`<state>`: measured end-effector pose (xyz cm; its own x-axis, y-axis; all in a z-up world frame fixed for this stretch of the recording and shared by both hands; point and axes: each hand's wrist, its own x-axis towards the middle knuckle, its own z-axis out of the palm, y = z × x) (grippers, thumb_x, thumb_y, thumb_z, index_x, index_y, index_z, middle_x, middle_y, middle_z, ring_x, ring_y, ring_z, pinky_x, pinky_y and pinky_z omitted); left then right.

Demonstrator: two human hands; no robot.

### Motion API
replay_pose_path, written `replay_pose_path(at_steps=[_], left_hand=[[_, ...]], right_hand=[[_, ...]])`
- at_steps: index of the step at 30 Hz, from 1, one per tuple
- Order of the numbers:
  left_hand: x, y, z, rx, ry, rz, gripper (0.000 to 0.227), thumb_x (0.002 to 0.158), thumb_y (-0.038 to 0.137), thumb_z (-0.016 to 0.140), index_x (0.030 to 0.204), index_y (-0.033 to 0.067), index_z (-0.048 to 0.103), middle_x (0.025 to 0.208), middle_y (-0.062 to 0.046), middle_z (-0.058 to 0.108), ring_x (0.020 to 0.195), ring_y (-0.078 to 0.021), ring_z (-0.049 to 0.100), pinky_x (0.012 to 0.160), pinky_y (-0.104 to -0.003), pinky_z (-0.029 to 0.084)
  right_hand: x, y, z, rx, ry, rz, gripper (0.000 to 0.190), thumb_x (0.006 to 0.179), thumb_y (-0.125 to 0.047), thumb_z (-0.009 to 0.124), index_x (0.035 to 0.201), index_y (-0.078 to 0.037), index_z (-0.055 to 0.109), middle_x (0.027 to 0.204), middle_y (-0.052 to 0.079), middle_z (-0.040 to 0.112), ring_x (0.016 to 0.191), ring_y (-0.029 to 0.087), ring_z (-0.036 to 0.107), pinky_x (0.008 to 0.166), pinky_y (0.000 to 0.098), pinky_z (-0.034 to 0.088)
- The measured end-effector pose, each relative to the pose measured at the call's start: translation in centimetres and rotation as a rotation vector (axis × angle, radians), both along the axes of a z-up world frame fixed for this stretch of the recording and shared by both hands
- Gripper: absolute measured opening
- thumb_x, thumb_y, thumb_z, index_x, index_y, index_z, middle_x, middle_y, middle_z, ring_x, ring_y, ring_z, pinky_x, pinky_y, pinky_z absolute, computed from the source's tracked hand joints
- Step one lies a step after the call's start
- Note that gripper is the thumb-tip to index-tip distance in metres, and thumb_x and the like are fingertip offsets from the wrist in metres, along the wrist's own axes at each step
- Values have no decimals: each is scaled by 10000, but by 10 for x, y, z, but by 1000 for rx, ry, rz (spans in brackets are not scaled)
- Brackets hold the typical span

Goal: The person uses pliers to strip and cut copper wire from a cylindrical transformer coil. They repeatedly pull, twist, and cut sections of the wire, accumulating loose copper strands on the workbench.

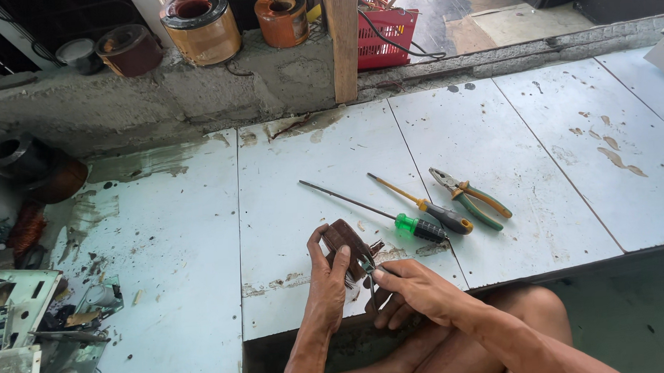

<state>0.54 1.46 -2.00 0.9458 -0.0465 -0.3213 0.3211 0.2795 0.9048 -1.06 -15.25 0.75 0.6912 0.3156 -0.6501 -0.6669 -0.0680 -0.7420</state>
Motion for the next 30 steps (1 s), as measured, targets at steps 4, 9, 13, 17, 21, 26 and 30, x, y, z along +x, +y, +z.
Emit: replay_pose_path(at_steps=[4, 9, 13, 17, 21, 26, 30], left_hand=[[-3, 2, 5, 69, 7, -37, 496, 1036, 263, 494, 1504, 276, 329, 1120, -86, 608, 896, -211, 570, 830, -373, 528], [-7, -1, 13, 105, -4, -52, 485, 1035, 268, 490, 1493, 268, 329, 1049, -102, 598, 863, -208, 572, 784, -365, 525], [-8, 1, 15, 128, 10, -65, 501, 1038, 292, 481, 1511, 288, 318, 1040, -91, 599, 849, -202, 573, 811, -353, 507], [-6, 0, 10, 139, -18, -64, 515, 1038, 297, 476, 1524, 285, 304, 1097, -88, 601, 911, -207, 559, 865, -372, 512], [-5, -1, -1, 123, -34, -17, 522, 1027, 300, 494, 1517, 284, 313, 1156, -84, 624, 983, -192, 565, 905, -353, 501], [-4, -5, -7, 115, -48, 23, 547, 1014, 312, 498, 1522, 254, 304, 1246, -92, 602, 1082, -195, 563, 974, -365, 479], [-5, -7, -6, 111, -27, 37, 544, 1017, 297, 506, 1522, 265, 304, 1280, -105, 582, 1111, -213, 563, 967, -386, 492]], right_hand=[[-3, 5, 7, -450, -376, 208, 320, 1044, -331, 514, 845, -89, 583, 875, 59, 828, 626, 204, 816, 537, 303, 643], [-4, 1, 8, 54, 89, -113, 316, 1062, -280, 552, 1089, 34, 578, 911, 309, 765, 713, 383, 745, 565, 391, 568], [-4, 1, -4, -12, -14, -70, 266, 1071, -234, 540, 998, 17, 587, 919, 251, 757, 677, 371, 736, 550, 392, 569], [-6, 5, 7, -528, -461, 194, 336, 1037, -351, 508, 813, -115, 592, 809, 51, 836, 657, 179, 782, 683, 313, 582], [-9, 9, -19, -521, -590, 113, 333, 1026, -341, 534, 829, -133, 704, 823, 20, 844, 730, 167, 795, 774, 320, 566], [-17, 16, -54, -1012, -858, 168, 278, 1060, -443, 462, 989, -180, 518, 681, 31, 731, 629, 381, 660, 592, 498, 467], [-22, 18, -59, -1142, -959, 157, 285, 1080, -433, 449, 955, -181, 496, 680, 22, 673, 709, 279, 668, 579, 464, 500]])
